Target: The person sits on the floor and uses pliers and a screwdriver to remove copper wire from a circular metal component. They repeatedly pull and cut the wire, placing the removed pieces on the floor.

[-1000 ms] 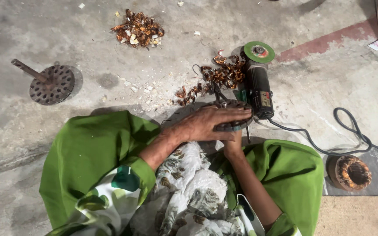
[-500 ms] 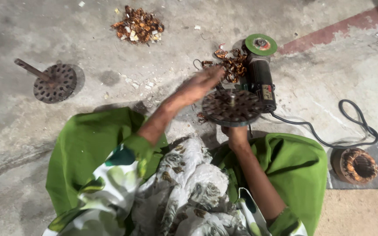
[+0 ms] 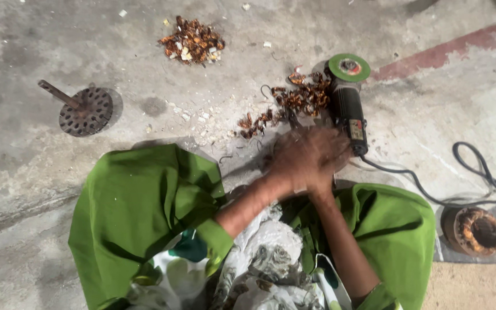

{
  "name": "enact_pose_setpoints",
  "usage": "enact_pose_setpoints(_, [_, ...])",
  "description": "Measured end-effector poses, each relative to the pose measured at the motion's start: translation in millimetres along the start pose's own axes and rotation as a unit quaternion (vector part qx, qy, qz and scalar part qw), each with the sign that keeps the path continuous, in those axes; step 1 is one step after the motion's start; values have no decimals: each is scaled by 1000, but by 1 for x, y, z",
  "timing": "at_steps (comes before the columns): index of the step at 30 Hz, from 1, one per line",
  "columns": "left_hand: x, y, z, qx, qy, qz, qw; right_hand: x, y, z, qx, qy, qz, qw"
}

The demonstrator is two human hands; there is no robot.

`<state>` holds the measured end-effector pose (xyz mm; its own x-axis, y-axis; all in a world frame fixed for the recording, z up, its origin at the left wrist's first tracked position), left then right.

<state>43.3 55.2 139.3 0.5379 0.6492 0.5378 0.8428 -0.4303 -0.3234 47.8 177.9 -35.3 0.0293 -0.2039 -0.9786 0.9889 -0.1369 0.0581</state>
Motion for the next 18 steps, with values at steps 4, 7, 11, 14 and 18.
enact_pose_setpoints(4, [5, 42, 29, -256, 120, -18, 959, 2, -1, -2, -1, 3, 5, 1000])
enact_pose_setpoints(7, [-11, 50, 5, -80, 215, -53, 972, 5, -6, 0, 0, 12, 4, 1000])
enact_pose_setpoints(11, [-15, 45, -13, -115, 146, -13, 982, 2, -2, 5, -1, 31, 23, 999])
enact_pose_setpoints(14, [-27, 74, -23, -204, 306, 26, 929, 2, 9, 8, 7, 48, 71, 996])
enact_pose_setpoints(18, [-141, 77, -56, -79, 382, -211, 896, -6, 12, 30, 22, 111, 130, 985])
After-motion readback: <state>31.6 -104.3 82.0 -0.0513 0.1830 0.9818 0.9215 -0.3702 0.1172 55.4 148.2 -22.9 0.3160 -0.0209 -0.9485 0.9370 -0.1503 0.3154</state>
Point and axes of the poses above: each hand's wrist, its own y-axis away from the middle knuckle, its own z-axis out of the palm, x = y × z, the point moved 4 cm from there along -y, towards the middle knuckle, and after that the axes turned 5 degrees about -z, right-handed, at the moved point
